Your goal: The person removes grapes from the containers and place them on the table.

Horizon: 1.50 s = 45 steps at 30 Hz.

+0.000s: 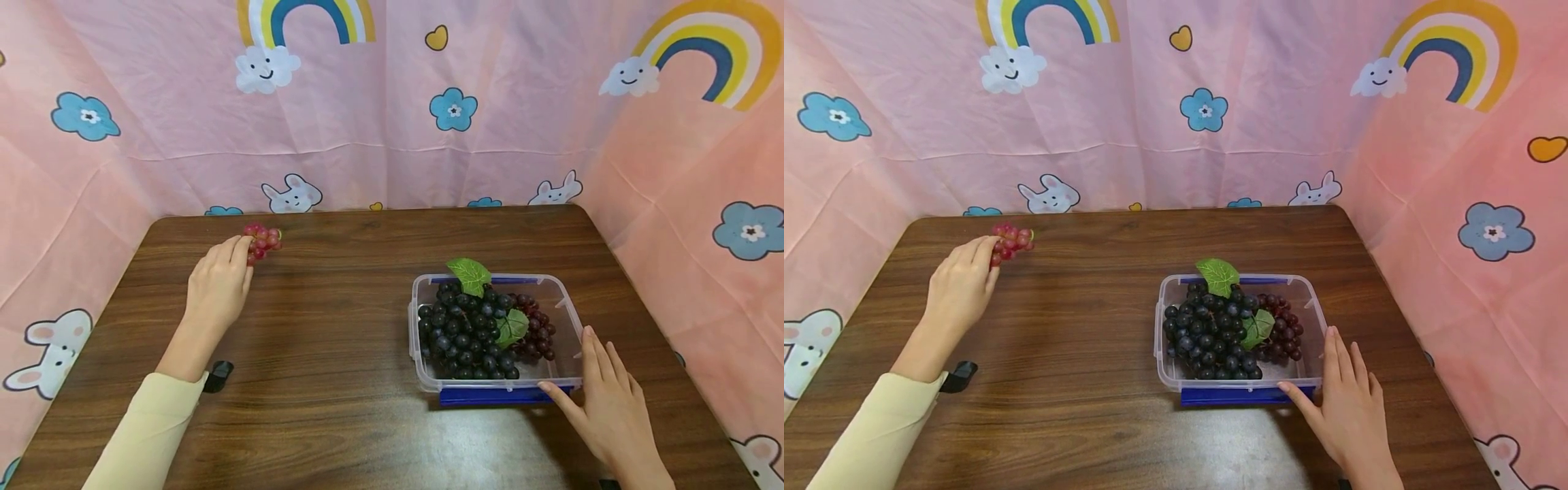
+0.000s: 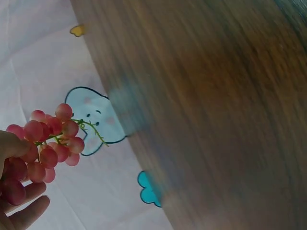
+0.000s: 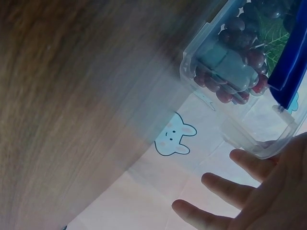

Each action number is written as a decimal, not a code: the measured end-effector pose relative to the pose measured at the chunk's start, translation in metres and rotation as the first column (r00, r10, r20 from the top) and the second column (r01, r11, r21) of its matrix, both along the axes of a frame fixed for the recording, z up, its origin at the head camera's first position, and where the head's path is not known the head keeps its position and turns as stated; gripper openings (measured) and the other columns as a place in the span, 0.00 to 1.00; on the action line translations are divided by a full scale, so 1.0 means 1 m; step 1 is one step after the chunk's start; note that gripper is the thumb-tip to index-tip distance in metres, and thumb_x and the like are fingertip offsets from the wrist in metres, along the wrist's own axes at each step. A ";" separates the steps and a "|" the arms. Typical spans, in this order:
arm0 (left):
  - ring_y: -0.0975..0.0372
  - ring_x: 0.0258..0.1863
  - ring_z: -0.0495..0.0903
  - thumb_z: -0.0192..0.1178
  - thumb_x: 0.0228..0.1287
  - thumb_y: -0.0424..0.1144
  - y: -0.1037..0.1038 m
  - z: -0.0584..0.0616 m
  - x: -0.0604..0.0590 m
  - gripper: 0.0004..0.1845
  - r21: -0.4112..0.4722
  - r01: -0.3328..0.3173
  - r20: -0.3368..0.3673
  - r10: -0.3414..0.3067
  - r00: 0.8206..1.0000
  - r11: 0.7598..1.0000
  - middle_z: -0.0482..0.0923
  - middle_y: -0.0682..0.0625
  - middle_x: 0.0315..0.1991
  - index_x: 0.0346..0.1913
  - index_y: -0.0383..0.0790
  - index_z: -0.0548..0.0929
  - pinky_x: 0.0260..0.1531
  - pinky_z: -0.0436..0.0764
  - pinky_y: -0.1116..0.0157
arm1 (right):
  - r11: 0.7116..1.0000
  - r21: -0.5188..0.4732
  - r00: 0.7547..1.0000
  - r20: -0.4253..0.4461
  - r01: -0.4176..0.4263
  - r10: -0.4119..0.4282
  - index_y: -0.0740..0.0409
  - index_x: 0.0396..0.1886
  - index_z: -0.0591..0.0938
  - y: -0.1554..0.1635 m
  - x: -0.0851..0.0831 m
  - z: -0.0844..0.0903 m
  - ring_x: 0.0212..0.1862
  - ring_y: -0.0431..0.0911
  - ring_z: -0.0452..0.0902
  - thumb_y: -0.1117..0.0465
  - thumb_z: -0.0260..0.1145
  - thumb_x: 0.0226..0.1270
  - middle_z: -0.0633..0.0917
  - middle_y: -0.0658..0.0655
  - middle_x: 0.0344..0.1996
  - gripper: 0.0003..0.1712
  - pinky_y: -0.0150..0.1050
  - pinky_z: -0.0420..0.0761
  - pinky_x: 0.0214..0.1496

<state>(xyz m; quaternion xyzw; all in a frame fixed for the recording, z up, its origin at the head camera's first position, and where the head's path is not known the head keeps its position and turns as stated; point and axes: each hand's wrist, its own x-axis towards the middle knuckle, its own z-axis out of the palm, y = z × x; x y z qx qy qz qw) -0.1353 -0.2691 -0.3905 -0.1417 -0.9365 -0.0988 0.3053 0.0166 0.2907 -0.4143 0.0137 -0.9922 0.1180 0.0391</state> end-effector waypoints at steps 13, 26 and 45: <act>0.32 0.51 0.81 0.67 0.59 0.20 -0.014 -0.019 -0.006 0.24 -0.042 -0.043 0.042 0.045 0.998 0.998 0.81 0.25 0.54 0.59 0.22 0.78 0.46 0.81 0.37 | 1.000 0.001 1.000 0.011 0.006 -0.007 0.60 0.87 0.40 0.001 0.000 -0.001 0.78 0.75 0.54 0.30 0.64 0.72 0.57 0.73 0.82 0.65 0.81 0.63 0.61; 0.31 0.45 0.83 0.65 0.62 0.21 -0.025 -0.041 -0.007 0.22 -0.157 -0.051 0.092 0.066 0.994 0.986 0.81 0.23 0.51 0.59 0.20 0.77 0.39 0.83 0.37 | 1.000 -0.002 1.000 0.017 0.005 -0.005 0.60 0.87 0.39 -0.001 -0.001 0.000 0.77 0.76 0.54 0.30 0.64 0.72 0.59 0.74 0.81 0.66 0.82 0.63 0.61; 0.23 0.61 0.73 0.63 0.76 0.36 -0.041 -0.045 0.011 0.35 -0.089 -0.082 0.508 0.116 0.853 0.993 0.64 0.15 0.68 0.74 0.15 0.63 0.49 0.79 0.29 | 1.000 -0.004 1.000 0.011 0.003 -0.003 0.62 0.87 0.40 0.000 0.000 -0.001 0.78 0.75 0.54 0.31 0.64 0.73 0.57 0.74 0.81 0.65 0.81 0.63 0.61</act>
